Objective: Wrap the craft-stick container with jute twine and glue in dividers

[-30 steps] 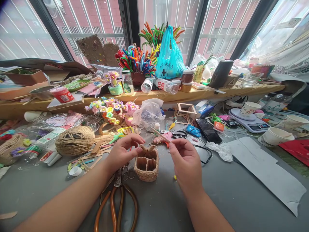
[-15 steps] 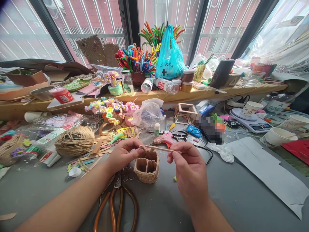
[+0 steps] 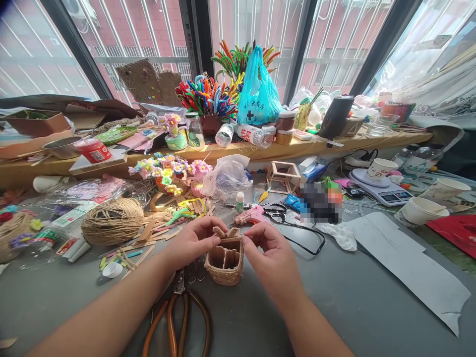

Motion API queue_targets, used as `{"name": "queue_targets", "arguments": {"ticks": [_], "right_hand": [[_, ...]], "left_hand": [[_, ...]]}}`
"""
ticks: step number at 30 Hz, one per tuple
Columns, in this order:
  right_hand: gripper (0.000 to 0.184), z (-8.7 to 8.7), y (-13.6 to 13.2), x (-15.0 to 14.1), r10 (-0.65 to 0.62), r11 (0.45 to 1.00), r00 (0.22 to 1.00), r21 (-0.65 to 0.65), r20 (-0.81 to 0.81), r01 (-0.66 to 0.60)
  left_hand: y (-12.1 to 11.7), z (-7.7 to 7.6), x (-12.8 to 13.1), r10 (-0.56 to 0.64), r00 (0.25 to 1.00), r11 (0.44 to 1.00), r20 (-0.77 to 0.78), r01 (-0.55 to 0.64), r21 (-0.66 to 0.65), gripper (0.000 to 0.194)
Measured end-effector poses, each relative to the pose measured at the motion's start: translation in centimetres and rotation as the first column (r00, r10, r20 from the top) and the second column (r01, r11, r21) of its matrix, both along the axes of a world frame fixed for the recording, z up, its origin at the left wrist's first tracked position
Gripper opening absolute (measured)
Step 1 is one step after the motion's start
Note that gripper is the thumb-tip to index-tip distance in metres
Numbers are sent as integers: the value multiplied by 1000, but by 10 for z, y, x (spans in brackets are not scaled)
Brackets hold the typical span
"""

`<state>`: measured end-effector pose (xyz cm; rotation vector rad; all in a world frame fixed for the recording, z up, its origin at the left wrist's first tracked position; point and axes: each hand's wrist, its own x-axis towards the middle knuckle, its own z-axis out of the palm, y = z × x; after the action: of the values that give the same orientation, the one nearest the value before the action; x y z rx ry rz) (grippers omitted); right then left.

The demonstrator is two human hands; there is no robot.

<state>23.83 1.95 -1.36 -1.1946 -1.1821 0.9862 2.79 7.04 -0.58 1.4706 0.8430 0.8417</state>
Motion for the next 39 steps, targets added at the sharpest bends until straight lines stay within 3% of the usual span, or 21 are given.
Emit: {"name": "queue_targets", "arguments": {"ticks": [7,12,14,19,26,30,34,36,39], "right_hand": [[4,-2,0,4,-41,983,994,182,98,23],[12,2,-4,-2,-107,893,962,449,251,-18],[16,2,-5,-4,-138,865,944,500,298,-32],[23,1,-6,-7,-207,877,920,480,333,23],[33,16,0,-10,-265,764,878,643,399,-62],[30,19,1,-7,-267,794,887,607,376,-19],[37,19,-1,-6,-271,772,917,635,292,26],[36,20,-1,-7,-265,766,918,643,294,16],[26,26,3,-11,-215,809,904,586,368,-47]], "left_hand": [[-3,4,4,23,999,988,34,-17,-154,24],[-5,14,9,45,998,967,35,-34,-253,24],[-4,16,9,42,999,952,17,-35,-306,26],[-1,17,9,-7,1000,937,-9,4,-350,30],[0,21,15,-27,1000,954,2,27,-298,28],[0,21,15,-25,1000,960,8,26,-280,27],[0,17,15,-18,999,958,-33,8,-287,27],[0,13,15,-12,1000,956,-8,9,-292,28],[0,9,15,0,1000,957,31,9,-291,30]]}}
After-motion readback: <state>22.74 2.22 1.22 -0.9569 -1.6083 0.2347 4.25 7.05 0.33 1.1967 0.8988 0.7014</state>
